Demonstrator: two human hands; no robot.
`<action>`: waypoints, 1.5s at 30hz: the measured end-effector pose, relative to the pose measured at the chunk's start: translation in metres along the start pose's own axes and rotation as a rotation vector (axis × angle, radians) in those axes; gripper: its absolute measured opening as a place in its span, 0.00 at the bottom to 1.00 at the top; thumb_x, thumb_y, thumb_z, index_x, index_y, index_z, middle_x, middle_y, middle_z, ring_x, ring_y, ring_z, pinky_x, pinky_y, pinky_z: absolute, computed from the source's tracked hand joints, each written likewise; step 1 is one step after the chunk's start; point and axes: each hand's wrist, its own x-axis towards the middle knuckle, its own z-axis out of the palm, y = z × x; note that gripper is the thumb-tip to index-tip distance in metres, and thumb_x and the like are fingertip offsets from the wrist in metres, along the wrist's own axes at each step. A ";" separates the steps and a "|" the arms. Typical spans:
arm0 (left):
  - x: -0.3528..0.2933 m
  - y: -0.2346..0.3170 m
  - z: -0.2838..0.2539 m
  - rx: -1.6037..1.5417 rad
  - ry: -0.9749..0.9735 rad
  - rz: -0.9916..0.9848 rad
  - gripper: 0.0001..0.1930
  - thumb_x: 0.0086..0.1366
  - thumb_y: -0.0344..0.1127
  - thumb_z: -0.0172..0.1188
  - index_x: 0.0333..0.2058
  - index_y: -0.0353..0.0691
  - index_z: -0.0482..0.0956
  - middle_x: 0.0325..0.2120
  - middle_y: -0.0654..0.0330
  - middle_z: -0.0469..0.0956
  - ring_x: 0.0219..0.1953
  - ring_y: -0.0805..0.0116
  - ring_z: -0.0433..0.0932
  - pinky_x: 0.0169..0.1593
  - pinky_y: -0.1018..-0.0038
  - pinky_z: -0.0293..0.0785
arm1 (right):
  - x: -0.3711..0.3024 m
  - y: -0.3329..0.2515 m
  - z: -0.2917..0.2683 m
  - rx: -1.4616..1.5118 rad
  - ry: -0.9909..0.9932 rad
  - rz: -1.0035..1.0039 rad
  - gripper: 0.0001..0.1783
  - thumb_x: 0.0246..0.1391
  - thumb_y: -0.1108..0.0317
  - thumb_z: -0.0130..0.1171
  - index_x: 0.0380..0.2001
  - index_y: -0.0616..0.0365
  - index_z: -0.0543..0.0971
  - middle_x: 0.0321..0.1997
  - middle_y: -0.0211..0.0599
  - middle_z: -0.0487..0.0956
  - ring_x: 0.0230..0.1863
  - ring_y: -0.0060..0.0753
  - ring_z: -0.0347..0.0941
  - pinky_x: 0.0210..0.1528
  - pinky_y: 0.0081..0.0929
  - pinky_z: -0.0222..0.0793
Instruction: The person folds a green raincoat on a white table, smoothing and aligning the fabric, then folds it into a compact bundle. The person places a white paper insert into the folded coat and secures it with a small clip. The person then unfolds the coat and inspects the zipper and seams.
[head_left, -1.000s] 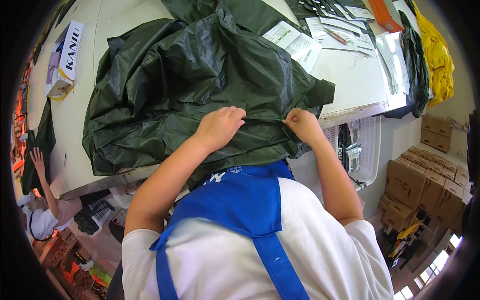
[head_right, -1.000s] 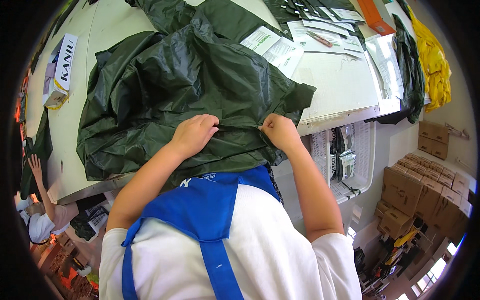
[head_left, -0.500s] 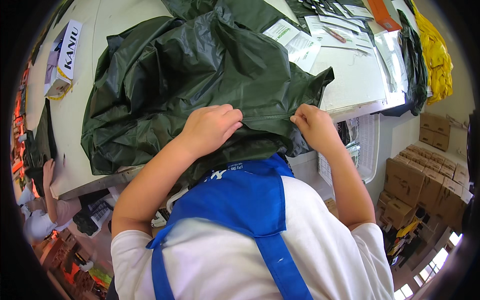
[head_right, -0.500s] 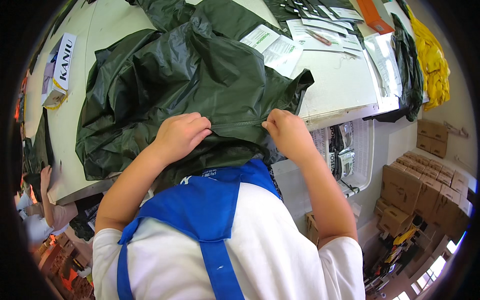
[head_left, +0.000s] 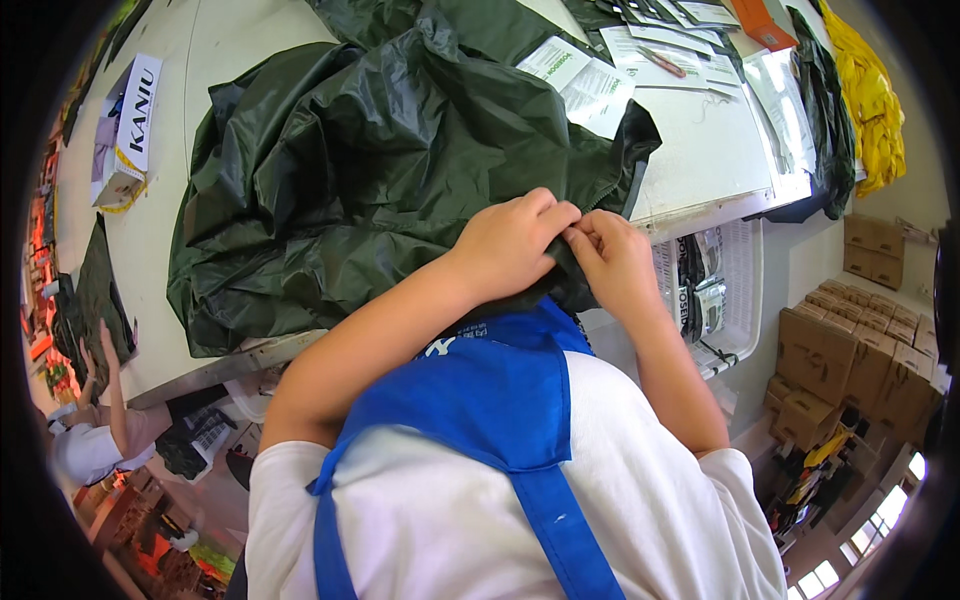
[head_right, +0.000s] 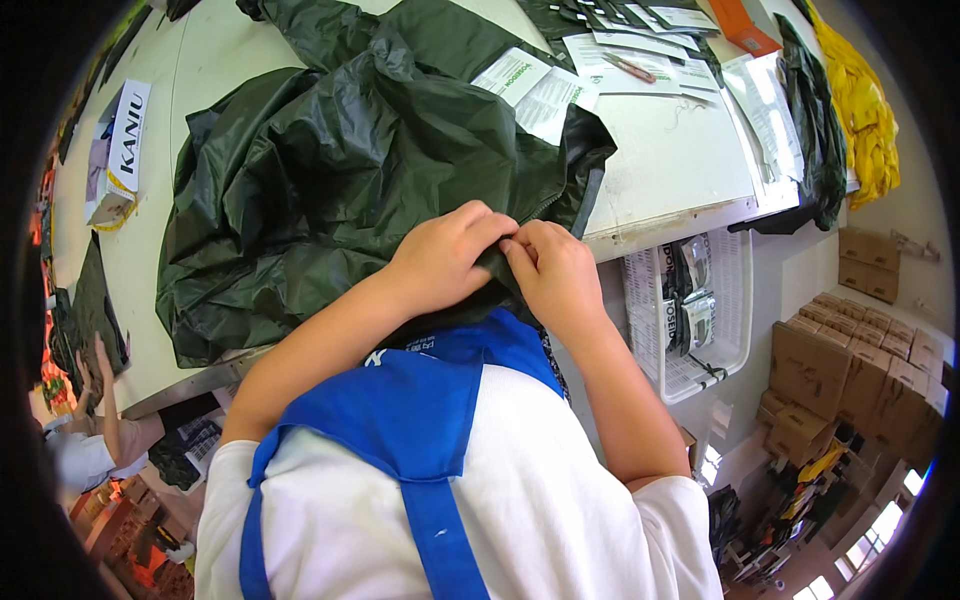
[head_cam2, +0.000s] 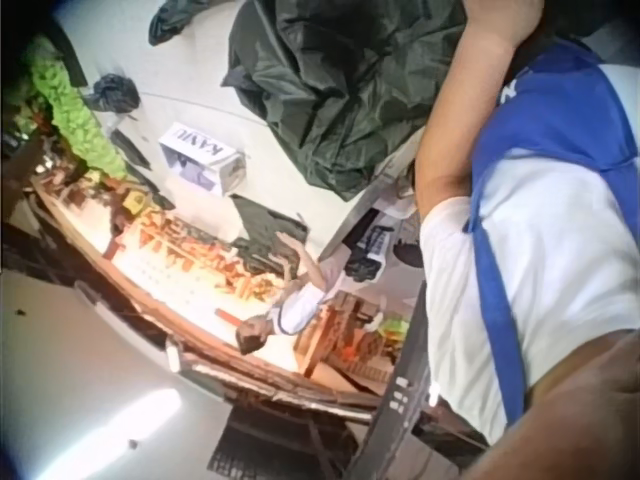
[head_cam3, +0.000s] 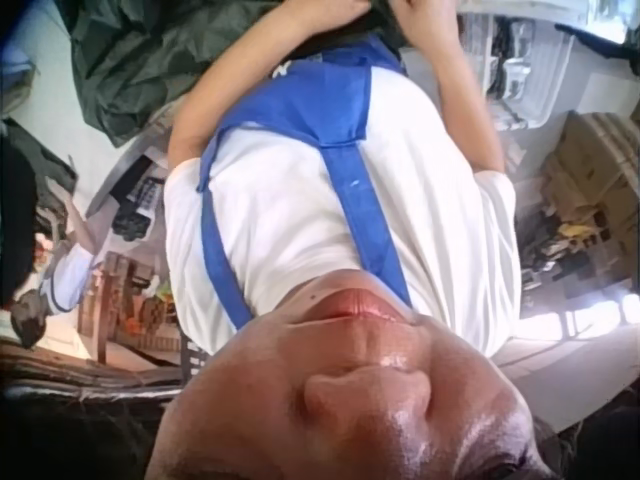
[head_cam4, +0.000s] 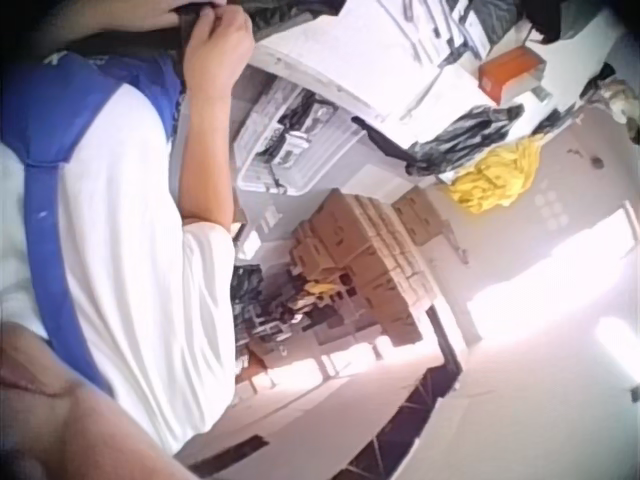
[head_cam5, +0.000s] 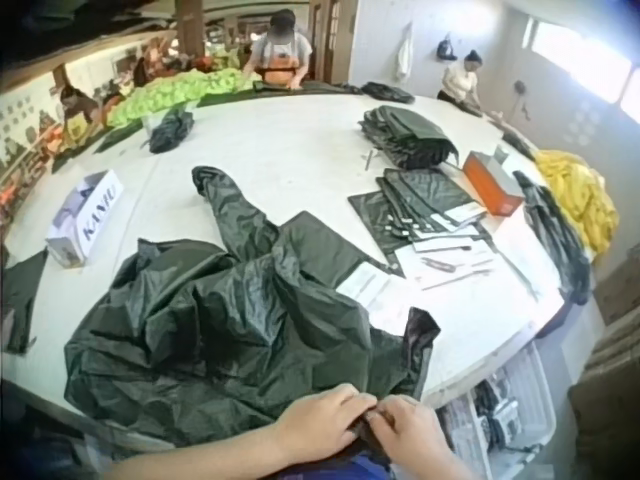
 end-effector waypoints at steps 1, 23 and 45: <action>0.004 -0.002 0.003 0.010 0.005 0.025 0.19 0.48 0.27 0.61 0.42 0.44 0.73 0.35 0.58 0.73 0.36 0.54 0.76 0.37 0.64 0.73 | -0.002 0.002 -0.001 0.085 0.009 0.016 0.07 0.51 0.70 0.61 0.28 0.62 0.76 0.27 0.42 0.76 0.28 0.40 0.74 0.30 0.33 0.68; 0.009 -0.001 -0.003 -0.539 -0.101 -0.397 0.08 0.58 0.26 0.61 0.32 0.37 0.69 0.24 0.65 0.74 0.27 0.79 0.71 0.32 0.79 0.69 | -0.002 0.047 0.009 -0.024 0.022 -0.024 0.07 0.51 0.70 0.58 0.26 0.62 0.73 0.22 0.39 0.71 0.26 0.35 0.72 0.30 0.31 0.68; -0.050 -0.068 -0.008 0.162 -0.225 -0.338 0.07 0.59 0.37 0.57 0.34 0.43 0.76 0.34 0.57 0.76 0.37 0.53 0.75 0.39 0.63 0.72 | -0.001 0.056 0.036 0.199 0.052 0.209 0.05 0.43 0.74 0.65 0.24 0.64 0.79 0.35 0.42 0.73 0.32 0.36 0.75 0.37 0.30 0.72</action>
